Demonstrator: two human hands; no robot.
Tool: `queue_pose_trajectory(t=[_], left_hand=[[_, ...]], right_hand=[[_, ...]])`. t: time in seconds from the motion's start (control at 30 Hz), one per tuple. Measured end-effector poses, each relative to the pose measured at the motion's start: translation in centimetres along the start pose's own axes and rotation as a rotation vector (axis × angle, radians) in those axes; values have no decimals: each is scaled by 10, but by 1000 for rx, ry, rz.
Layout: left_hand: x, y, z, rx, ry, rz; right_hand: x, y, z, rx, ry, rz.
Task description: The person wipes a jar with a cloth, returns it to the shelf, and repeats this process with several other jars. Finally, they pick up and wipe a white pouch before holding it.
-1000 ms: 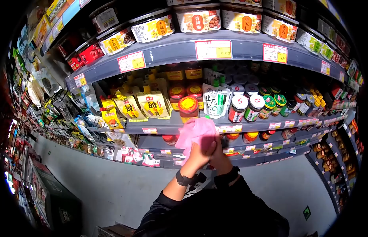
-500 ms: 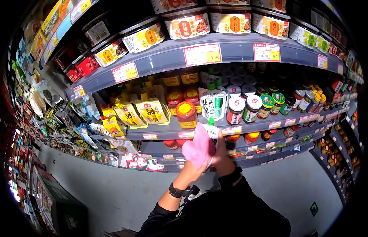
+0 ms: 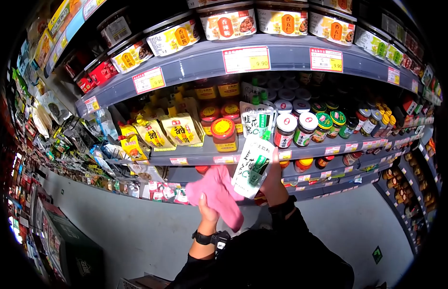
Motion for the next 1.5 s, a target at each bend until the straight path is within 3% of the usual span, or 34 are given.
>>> queue_pose_trajectory(t=[0.07,0.13,0.17,0.2,0.23,0.33,0.4,0.43,0.47,0.53,0.57,0.63,0.77,0.83,0.87,0.93,0.97,1.07,1.1,1.13,1.2,1.27,1.33,1.4,1.43,1.47,1.5], left_hand=[[15,7,-5,-9,66,21],[50,10,-8,346,751,-299],[75,17,-11,525,1036,-436],[78,15,-14,525,1034,-424],[79,16,-19,462,997,-391],[81,17,-17,395,1022,-346],[81,11,-17,96,879,-387],[90,7,-4,237,801,-298],[92,5,1,237,801,-302],[108,-15,24,917,923,-545],[105,-16,22,917,920,-549],[97,-22,10,915,1102,-587],[86,-24,12,870,937,-521],[76,-11,1,644,1487,-516],[61,-14,-13,644,1486,-516],[-10,-13,-61,-286,-140,171],[10,-12,-51,-430,-278,67],[27,-9,-35,-548,-507,116],[36,-4,-36,-587,-937,-270],[26,-1,-46,-576,-940,-265],[22,7,-43,-468,-435,-47],[22,6,-32,-495,-474,19],[15,8,-26,-402,-428,81],[10,10,-20,-298,-341,135],[9,9,-11,-161,-88,114],[10,7,-1,-25,164,93],[16,1,12,-7,443,80]], right_hand=[[3,1,6,65,89,-163],[15,-10,16,139,135,31],[-2,-13,19,-32,-171,18],[-23,-11,22,-208,-474,-1],[-32,-1,29,21,-250,-32],[-6,-17,23,-11,-202,24],[-6,-19,18,-10,-182,16],[-3,-18,14,-16,-156,-7],[2,-19,11,-20,-153,-6],[7,-23,5,-37,-89,109],[3,-19,2,-42,-88,111],[0,-10,-6,-1,54,-71],[5,-7,-14,-51,28,-58],[5,-3,-21,-57,34,-140],[8,-1,-24,-63,41,-223],[21,-7,-30,-117,-36,-224],[23,-7,-28,-105,-8,-223],[23,-5,-10,-15,42,-211],[9,5,-2,-20,-27,-102],[-2,13,4,-28,-97,6],[3,9,3,-26,-203,91],[10,8,-13,-403,-835,10],[3,9,-9,-335,-859,10],[-4,6,-4,-299,-603,37],[-10,3,0,-318,-597,53],[-11,1,5,-434,-696,-80],[-5,-3,9,-296,-540,-101]])
Point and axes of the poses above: each hand's wrist, its own y-axis towards the middle knuckle, its own x-axis out of the palm, z = x × y, the point moved 5 cm from there along y, towards the middle knuckle, and after that the axes turned 13 degrees about z, right-handed, at the moved point
